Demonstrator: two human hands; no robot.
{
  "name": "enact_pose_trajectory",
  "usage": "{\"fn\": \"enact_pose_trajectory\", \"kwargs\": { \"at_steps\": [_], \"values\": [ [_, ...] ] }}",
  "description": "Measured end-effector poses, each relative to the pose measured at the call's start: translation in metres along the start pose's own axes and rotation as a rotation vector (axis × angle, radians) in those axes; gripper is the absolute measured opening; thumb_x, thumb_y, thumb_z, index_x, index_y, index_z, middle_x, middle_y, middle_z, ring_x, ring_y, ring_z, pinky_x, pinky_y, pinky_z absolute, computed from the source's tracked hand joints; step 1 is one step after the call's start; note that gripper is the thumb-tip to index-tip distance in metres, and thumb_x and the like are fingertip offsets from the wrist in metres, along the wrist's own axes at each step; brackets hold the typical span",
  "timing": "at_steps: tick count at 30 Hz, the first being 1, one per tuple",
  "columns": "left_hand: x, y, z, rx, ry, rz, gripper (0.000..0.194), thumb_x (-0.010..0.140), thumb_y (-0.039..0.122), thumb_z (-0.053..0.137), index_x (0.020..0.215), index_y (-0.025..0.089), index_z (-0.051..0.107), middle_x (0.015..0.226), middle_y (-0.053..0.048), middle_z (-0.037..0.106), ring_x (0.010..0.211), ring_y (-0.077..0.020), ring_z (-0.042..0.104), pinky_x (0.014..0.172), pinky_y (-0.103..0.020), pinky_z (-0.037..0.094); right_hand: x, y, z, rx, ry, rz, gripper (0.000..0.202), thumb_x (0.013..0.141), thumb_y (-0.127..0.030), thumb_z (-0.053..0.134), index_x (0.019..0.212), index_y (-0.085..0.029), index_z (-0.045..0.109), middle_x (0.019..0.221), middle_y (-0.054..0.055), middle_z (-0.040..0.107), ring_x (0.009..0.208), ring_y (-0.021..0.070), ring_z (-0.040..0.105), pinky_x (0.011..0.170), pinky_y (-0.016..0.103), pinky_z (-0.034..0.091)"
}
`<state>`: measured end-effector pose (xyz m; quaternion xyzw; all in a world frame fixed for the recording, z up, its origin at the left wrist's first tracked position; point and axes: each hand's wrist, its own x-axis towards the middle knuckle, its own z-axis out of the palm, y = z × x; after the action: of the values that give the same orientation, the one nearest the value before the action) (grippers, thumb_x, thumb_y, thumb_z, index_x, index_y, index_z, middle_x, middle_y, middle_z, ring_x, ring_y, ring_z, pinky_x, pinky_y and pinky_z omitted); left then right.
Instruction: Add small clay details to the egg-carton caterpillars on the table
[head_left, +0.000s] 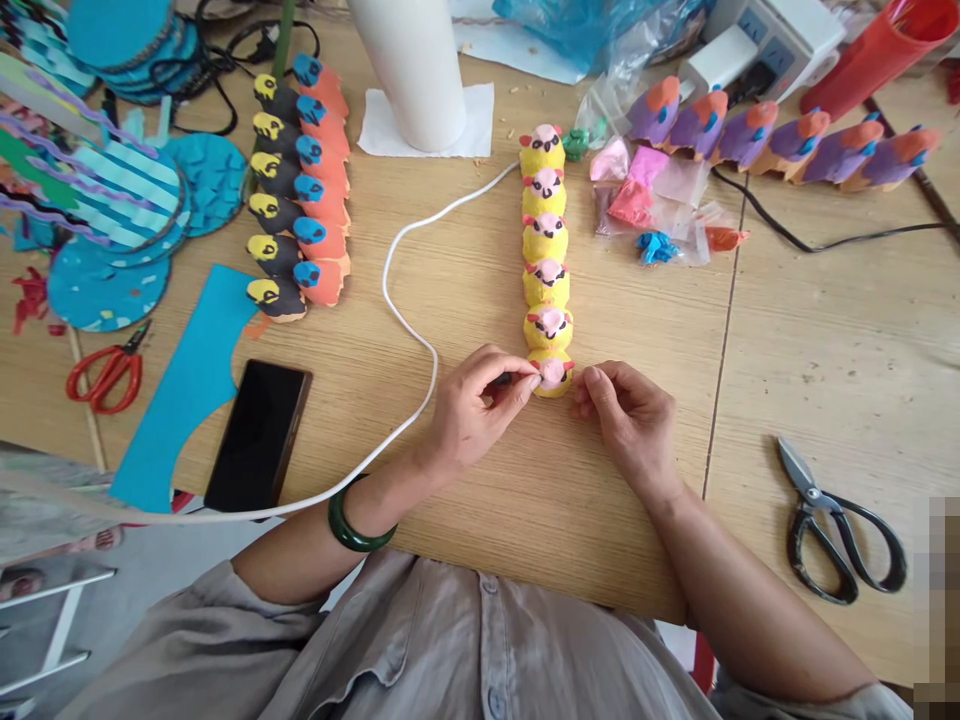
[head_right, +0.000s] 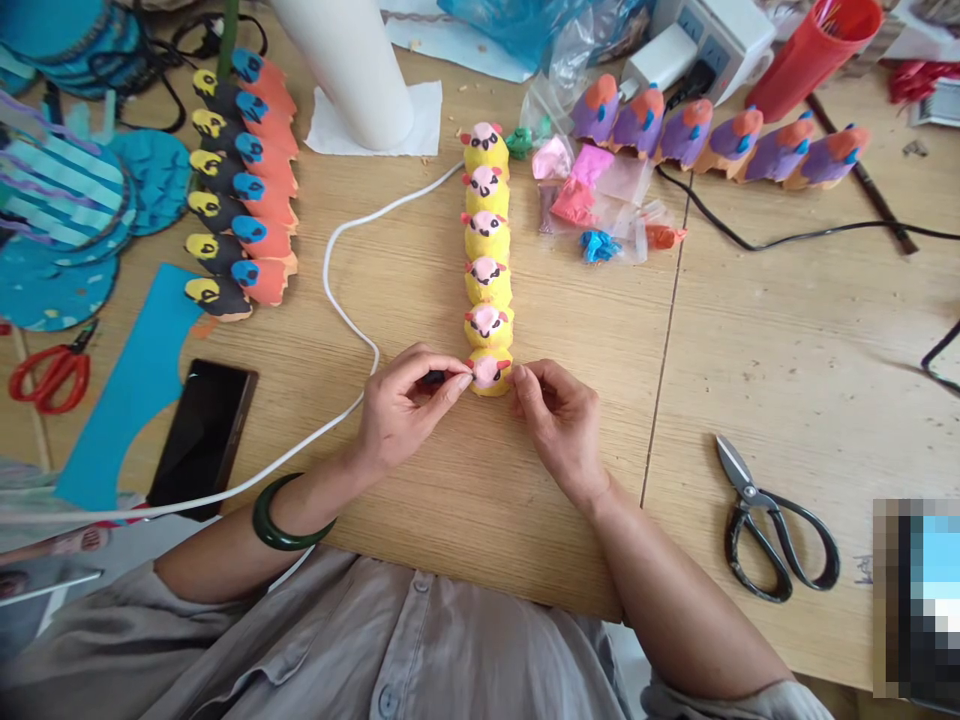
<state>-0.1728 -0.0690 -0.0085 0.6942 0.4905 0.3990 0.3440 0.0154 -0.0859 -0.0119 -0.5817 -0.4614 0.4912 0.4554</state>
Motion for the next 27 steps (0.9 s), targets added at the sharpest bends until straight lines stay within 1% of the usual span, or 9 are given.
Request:
{"fn": "enact_pose_trajectory", "kwargs": {
  "at_steps": [7, 14, 19, 24, 27],
  "values": [
    [-0.0022, 0.0008, -0.0011, -0.057, -0.007, -0.052, 0.009, 0.096, 0.025, 0.068, 0.090, 0.018, 0.072, 0.088, -0.003, 0.073, 0.078, -0.0121, 0.065, 0.067, -0.022, 0.050, 0.0005, -0.0011, -0.0002, -0.003, 0.000, 0.009, 0.038, 0.092, -0.056, 0.068, 0.078, -0.020, 0.070, 0.066, -0.001, 0.064, 0.055, 0.0116, 0.059, 0.054, 0.026, 0.050],
    [-0.0032, 0.0016, -0.0007, -0.063, 0.004, 0.003, 0.007, 0.095, 0.021, 0.069, 0.090, 0.017, 0.072, 0.084, -0.002, 0.071, 0.075, -0.0109, 0.064, 0.066, -0.020, 0.050, 0.0001, 0.0007, -0.0007, -0.001, -0.003, -0.004, 0.038, 0.093, -0.055, 0.067, 0.078, -0.020, 0.069, 0.065, -0.001, 0.062, 0.055, 0.0109, 0.058, 0.053, 0.025, 0.048],
    [0.0000, -0.0026, 0.0002, -0.052, 0.030, -0.002, 0.006, 0.095, 0.021, 0.069, 0.092, 0.017, 0.072, 0.087, -0.002, 0.072, 0.078, -0.0111, 0.064, 0.067, -0.021, 0.049, 0.0002, 0.0031, -0.0015, -0.030, -0.010, -0.025, 0.036, 0.095, -0.051, 0.065, 0.078, -0.019, 0.069, 0.063, -0.001, 0.062, 0.055, 0.0107, 0.057, 0.053, 0.024, 0.047],
    [0.0020, -0.0038, 0.0013, -0.081, 0.035, -0.038, 0.007, 0.094, 0.023, 0.070, 0.092, 0.017, 0.073, 0.087, -0.002, 0.072, 0.079, -0.0107, 0.063, 0.069, -0.021, 0.049, 0.0006, 0.0045, -0.0013, -0.023, -0.009, -0.036, 0.034, 0.096, -0.048, 0.065, 0.079, -0.019, 0.070, 0.064, -0.001, 0.063, 0.055, 0.0102, 0.057, 0.054, 0.024, 0.047],
    [0.0010, -0.0043, 0.0004, -0.144, 0.042, -0.127, 0.012, 0.097, 0.027, 0.068, 0.096, 0.017, 0.075, 0.089, -0.003, 0.071, 0.078, -0.0111, 0.063, 0.068, -0.022, 0.048, 0.0003, 0.0053, -0.0016, -0.023, -0.011, -0.033, 0.035, 0.096, -0.048, 0.065, 0.078, -0.019, 0.070, 0.063, -0.002, 0.062, 0.055, 0.0102, 0.057, 0.054, 0.024, 0.047]
  ]
}}
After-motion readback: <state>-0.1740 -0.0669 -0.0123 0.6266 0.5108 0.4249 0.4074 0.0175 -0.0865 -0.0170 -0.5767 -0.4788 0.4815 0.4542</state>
